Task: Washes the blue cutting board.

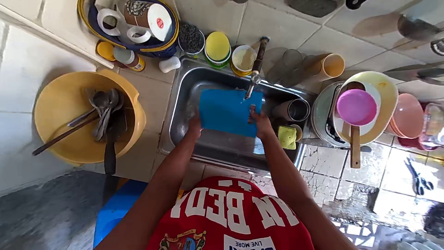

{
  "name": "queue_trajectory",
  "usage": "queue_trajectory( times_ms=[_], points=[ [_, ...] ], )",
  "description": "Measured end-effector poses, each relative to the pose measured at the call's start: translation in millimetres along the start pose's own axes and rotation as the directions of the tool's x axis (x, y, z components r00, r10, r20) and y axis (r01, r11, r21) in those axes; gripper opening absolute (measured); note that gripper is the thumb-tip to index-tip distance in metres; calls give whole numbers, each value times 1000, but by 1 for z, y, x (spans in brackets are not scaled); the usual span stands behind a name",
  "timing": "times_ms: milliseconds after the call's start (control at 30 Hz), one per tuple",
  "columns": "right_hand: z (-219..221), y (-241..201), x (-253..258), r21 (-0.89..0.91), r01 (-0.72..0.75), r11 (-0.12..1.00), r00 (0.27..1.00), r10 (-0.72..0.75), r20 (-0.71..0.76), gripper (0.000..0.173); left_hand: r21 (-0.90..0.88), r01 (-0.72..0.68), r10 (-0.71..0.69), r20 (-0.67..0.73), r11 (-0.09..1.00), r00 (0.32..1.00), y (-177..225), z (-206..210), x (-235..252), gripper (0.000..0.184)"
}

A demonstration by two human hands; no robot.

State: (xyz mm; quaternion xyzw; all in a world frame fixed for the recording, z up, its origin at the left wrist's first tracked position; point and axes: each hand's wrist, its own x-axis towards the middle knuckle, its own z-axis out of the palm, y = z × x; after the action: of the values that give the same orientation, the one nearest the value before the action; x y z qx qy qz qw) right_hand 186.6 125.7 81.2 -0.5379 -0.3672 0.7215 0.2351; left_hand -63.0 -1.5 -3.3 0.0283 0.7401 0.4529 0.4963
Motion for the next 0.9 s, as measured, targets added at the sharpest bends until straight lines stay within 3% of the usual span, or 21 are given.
queue_trajectory(
  times_ms=[33, 100, 233, 300, 400, 500, 567, 633, 667, 733, 833, 900],
  points=[
    [-2, 1, -13, 61, 3, 998, 1000, -2, -12, 34, 195, -84, 92, -29, 977, 995, 7, 8, 2, 68],
    [-1, 6, -37, 139, 5, 990, 997, 6, -80, 32, 553, -228, 279, -8, 801, 960, 23, 29, 1, 63],
    [2, 31, -53, 307, 74, 949, 989, -31, -143, 27, 768, -292, 417, 36, 569, 908, 50, 95, -14, 90],
    [0, 40, -51, 373, 96, 923, 988, -44, -147, 27, 800, -352, 478, 94, 486, 873, 58, 126, -25, 96],
    [0, 47, -43, 394, 68, 916, 989, -11, -145, 28, 752, -551, 551, 304, 363, 777, 57, 164, -52, 92],
    [2, 48, -39, 430, 47, 901, 986, 28, -165, 34, 633, -763, 521, 610, 133, 597, 50, 184, -69, 73],
    [0, 47, -42, 466, 73, 882, 985, 8, -170, 33, 507, -860, 439, 762, 51, 475, 58, 182, -62, 67],
    [-4, 46, -50, 487, 109, 866, 981, -16, -192, 27, 399, -917, 441, 825, -12, 354, 69, 171, -42, 59],
    [-6, 45, -55, 496, 121, 860, 980, -24, -197, 26, 391, -920, 481, 812, -28, 331, 75, 163, -30, 57],
    [-9, 44, -65, 491, 141, 859, 976, -38, -213, 29, 529, -848, 539, 710, 16, 453, 86, 143, -14, 62],
    [-5, 47, -69, 482, 143, 865, 974, -36, -223, 29, 767, -587, 574, 368, 257, 732, 79, 131, -14, 80],
    [2, 50, -64, 485, 126, 865, 977, -23, -213, 29, 805, -432, 531, 176, 407, 829, 63, 143, -33, 88]
  ],
)
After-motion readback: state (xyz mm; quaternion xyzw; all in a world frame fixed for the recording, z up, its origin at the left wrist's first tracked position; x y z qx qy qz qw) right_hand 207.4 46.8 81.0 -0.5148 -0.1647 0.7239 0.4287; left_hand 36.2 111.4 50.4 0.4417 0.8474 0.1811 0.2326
